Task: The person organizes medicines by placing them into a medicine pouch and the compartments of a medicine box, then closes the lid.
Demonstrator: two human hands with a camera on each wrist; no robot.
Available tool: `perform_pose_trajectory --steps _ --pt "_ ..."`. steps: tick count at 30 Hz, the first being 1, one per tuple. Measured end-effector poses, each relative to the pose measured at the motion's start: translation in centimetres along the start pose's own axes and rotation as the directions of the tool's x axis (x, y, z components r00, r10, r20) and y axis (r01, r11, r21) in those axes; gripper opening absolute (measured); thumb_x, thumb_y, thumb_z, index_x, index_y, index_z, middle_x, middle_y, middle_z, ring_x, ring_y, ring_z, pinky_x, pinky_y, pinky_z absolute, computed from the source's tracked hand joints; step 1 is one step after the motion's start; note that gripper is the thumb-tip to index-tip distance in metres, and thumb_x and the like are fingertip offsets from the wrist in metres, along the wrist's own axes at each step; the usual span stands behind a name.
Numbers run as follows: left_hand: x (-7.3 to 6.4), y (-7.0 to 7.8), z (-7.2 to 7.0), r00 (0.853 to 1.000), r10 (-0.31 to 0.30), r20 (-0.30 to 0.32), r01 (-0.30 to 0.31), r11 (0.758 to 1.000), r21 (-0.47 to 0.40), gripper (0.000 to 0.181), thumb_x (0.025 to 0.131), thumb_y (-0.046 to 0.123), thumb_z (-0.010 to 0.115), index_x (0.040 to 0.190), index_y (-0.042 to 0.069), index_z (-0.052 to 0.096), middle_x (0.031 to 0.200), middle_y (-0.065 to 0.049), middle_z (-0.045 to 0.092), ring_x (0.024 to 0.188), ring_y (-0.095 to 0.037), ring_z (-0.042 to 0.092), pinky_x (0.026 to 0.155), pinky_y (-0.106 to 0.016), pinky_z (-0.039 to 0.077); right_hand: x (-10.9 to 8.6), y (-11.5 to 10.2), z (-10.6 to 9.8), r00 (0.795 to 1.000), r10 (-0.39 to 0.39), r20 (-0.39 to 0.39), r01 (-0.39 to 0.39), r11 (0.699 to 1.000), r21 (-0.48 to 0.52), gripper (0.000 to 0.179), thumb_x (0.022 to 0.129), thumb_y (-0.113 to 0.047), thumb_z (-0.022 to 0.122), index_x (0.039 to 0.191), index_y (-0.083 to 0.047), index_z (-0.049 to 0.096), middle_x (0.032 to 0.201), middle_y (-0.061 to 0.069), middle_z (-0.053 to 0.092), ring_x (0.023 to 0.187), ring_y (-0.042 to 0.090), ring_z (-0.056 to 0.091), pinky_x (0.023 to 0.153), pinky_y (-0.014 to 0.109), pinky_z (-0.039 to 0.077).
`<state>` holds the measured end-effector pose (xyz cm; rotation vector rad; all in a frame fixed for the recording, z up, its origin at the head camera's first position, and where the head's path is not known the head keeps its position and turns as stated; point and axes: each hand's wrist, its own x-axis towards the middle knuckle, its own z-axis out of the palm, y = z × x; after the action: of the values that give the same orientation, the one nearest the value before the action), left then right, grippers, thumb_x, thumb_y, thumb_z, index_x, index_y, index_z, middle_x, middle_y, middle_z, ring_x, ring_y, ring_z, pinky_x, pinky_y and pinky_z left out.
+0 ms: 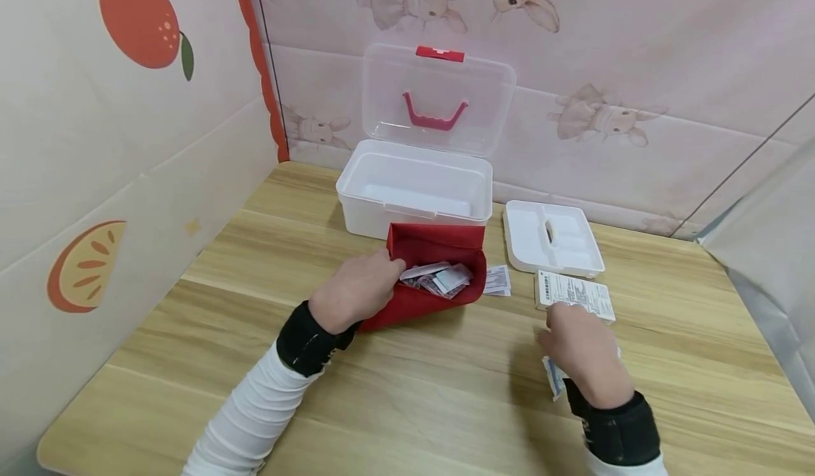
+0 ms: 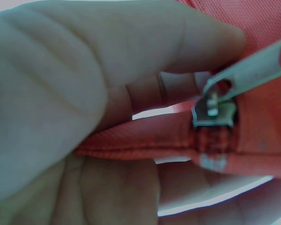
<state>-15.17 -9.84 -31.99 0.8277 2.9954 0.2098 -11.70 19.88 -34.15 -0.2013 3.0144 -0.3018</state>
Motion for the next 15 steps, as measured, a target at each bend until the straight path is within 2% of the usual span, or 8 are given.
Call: perform_pose_trajectory --steps 2,5,8,12,15 --pt "0.0 0.0 0.0 1.0 -0.001 0.003 0.001 1.0 -0.001 0.016 0.086 0.009 0.059 0.1 0.004 0.057 0.095 -0.013 0.059 0.076 -0.022 0.053 0.066 -0.036 0.055 -0.1 0.4 -0.5 1.0 -0.011 -0.013 0.011 1.0 0.019 0.008 0.073 -0.001 0.054 0.069 -0.003 0.061 0.063 0.009 0.058 0.054 0.02 0.049 0.044 0.035 0.041" --pt "0.1 0.0 0.1 1.0 -0.001 0.006 0.001 1.0 -0.003 0.016 0.086 0.009 0.059 0.101 0.004 0.056 0.097 -0.014 0.059 0.077 -0.022 0.054 0.067 -0.037 0.055 -0.2 0.8 -1.2 0.998 -0.034 -0.057 0.038 0.997 0.061 0.015 0.073 0.002 0.053 0.083 0.002 0.065 0.076 0.016 0.064 0.062 0.023 0.054 0.05 0.039 0.047" --pt "0.1 0.0 0.1 1.0 0.0 0.005 0.0 1.0 -0.009 0.016 0.086 0.009 0.059 0.101 0.004 0.056 0.098 -0.014 0.059 0.078 -0.022 0.054 0.068 -0.037 0.055 -0.4 1.0 -1.8 0.989 -0.06 -0.136 0.075 0.991 0.106 0.014 0.077 0.001 0.053 0.086 0.002 0.064 0.081 0.021 0.065 0.064 0.025 0.056 0.05 0.039 0.049" --pt "0.1 0.0 0.1 1.0 -0.001 -0.001 0.001 1.0 -0.017 0.016 0.086 0.009 0.059 0.1 0.003 0.057 0.099 -0.014 0.058 0.079 -0.023 0.053 0.068 -0.037 0.055 -0.7 1.3 -2.4 0.961 -0.075 -0.267 0.118 0.982 0.147 0.011 0.08 -0.002 0.052 0.09 0.001 0.058 0.082 0.027 0.064 0.062 0.029 0.057 0.046 0.041 0.048" --pt "0.0 0.0 0.1 1.0 -0.002 -0.008 0.002 1.0 -0.022 0.016 0.085 0.008 0.059 0.1 0.003 0.057 0.099 -0.014 0.058 0.079 -0.023 0.053 0.067 -0.037 0.055 -0.9 1.3 -2.5 0.93 -0.074 -0.361 0.146 0.974 0.175 0.013 0.083 -0.003 0.052 0.095 0.0 0.052 0.083 0.03 0.065 0.06 0.03 0.06 0.045 0.043 0.048"
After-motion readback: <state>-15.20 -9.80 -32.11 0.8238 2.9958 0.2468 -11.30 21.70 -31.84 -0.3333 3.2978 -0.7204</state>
